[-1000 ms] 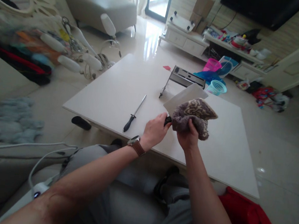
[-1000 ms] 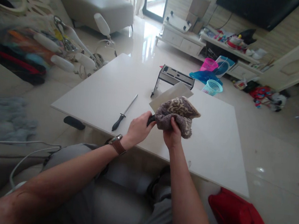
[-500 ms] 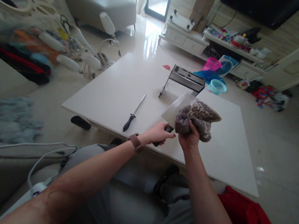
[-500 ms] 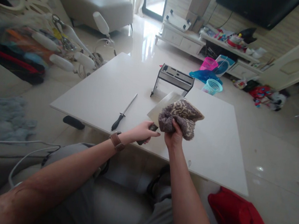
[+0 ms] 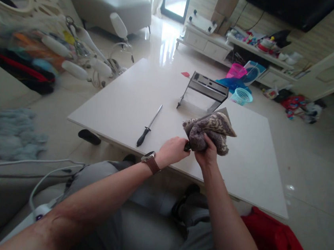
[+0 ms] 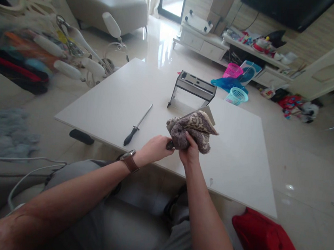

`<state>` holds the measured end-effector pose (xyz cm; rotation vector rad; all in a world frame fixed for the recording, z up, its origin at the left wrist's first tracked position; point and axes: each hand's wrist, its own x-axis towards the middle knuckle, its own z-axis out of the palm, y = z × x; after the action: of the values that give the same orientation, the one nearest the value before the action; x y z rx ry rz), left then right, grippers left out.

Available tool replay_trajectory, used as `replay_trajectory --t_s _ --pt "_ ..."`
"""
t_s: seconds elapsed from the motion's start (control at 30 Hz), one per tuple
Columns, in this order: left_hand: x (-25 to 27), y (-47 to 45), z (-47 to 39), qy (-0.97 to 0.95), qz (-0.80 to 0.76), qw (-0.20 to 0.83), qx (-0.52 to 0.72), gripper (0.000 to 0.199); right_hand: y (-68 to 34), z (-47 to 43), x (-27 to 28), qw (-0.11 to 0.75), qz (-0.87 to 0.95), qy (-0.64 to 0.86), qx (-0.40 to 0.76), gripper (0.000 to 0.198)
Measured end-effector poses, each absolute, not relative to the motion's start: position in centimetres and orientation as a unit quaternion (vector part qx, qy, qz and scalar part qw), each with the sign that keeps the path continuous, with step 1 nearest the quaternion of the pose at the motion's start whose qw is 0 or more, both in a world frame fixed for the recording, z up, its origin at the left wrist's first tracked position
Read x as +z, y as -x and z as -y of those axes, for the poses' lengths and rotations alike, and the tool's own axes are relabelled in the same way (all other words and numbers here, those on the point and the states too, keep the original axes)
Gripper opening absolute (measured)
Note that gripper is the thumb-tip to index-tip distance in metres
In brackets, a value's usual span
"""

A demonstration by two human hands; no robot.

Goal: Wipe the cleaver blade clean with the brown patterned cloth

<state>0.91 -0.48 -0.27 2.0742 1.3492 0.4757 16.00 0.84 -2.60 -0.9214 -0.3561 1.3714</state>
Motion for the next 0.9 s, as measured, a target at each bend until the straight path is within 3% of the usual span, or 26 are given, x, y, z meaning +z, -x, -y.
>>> replay_trajectory --t_s 0.1,0.23,0.3,0.7,0.9 --pt "-0.2 -0.8 0.2 -0.752 -0.479 0.415 0.182 0.013 -16.2 -0.9 -2.7 0.676 0.146 0.410 0.594 0.020" --pt "0.0 -0.4 -0.4 -0.644 -0.422 0.631 0.089 0.017 -16.4 -0.7 -2.5 0.681 0.126 0.410 0.593 0.017" --pt "0.1 -0.3 -0.5 -0.610 -0.402 0.679 0.076 0.018 -16.5 -0.6 -2.2 0.680 0.127 0.409 0.595 0.018" --pt "0.3 -0.2 -0.9 -0.600 -0.477 0.599 0.232 0.021 -17.2 -0.5 -0.9 0.671 0.179 0.400 0.598 0.026" --pt "-0.6 -0.6 -0.2 -0.702 -0.447 0.482 0.276 0.010 -15.4 -0.3 -2.1 0.635 0.189 0.429 0.614 0.031"
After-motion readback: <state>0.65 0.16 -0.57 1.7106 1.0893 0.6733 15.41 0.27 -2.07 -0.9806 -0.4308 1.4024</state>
